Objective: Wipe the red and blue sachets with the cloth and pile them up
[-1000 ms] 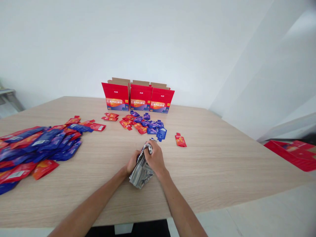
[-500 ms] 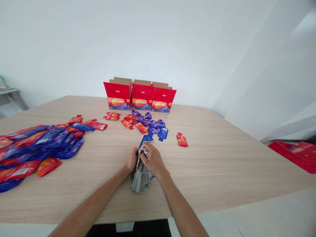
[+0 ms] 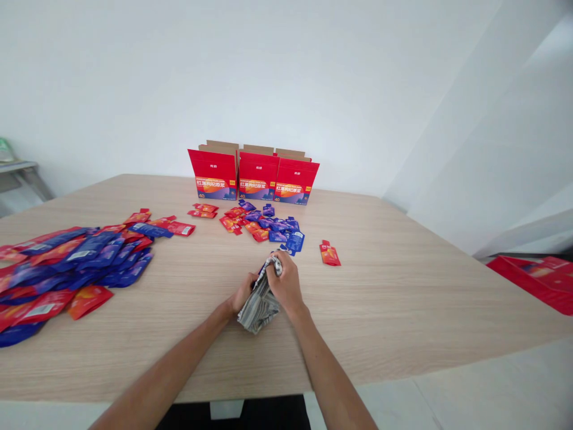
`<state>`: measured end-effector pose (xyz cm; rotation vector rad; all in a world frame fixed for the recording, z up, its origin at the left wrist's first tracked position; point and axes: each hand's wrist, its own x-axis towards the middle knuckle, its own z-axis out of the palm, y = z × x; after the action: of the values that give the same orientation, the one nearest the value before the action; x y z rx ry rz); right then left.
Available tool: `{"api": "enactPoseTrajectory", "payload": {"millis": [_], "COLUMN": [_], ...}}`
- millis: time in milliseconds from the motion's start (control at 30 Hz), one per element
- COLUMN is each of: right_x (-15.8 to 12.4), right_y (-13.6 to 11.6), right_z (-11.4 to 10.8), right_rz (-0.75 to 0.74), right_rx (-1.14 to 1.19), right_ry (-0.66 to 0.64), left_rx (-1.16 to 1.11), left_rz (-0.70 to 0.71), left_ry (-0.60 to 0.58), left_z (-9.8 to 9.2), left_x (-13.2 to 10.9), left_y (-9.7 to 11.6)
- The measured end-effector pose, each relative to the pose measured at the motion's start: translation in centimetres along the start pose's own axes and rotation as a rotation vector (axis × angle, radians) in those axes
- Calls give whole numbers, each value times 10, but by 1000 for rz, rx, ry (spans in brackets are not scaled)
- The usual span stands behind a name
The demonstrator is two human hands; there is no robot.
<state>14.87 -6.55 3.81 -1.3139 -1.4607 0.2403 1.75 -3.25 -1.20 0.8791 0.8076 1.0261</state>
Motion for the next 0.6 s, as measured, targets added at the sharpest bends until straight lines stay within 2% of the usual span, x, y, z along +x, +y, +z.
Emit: {"api": "enactPoseTrajectory", "payload": {"millis": [67, 233, 300, 367, 533, 600], "right_x": [-1, -7, -8, -8, -4, -2], "right_y": [0, -3, -5, -5, -2, -1], "right_z": [0, 4, 6, 7, 5, 3], "right_rz": [-24, -143, -151, -121, -33, -22], "right_rx": [-1, 15, 8, -13, -27, -22], "right_ry": [-87, -460, -500, -436, -109, -56], "left_rx": [-13, -95, -125, -136, -61, -62], "left_rz": [-5, 29, 28, 20, 6, -38], "left_ry": [53, 138, 148, 128, -20, -32], "left_z": [1, 9, 12, 15, 22, 23], "left_x": [2, 13, 14, 11, -5, -6], "left_y": [-1, 5, 9, 14, 23, 23]}}
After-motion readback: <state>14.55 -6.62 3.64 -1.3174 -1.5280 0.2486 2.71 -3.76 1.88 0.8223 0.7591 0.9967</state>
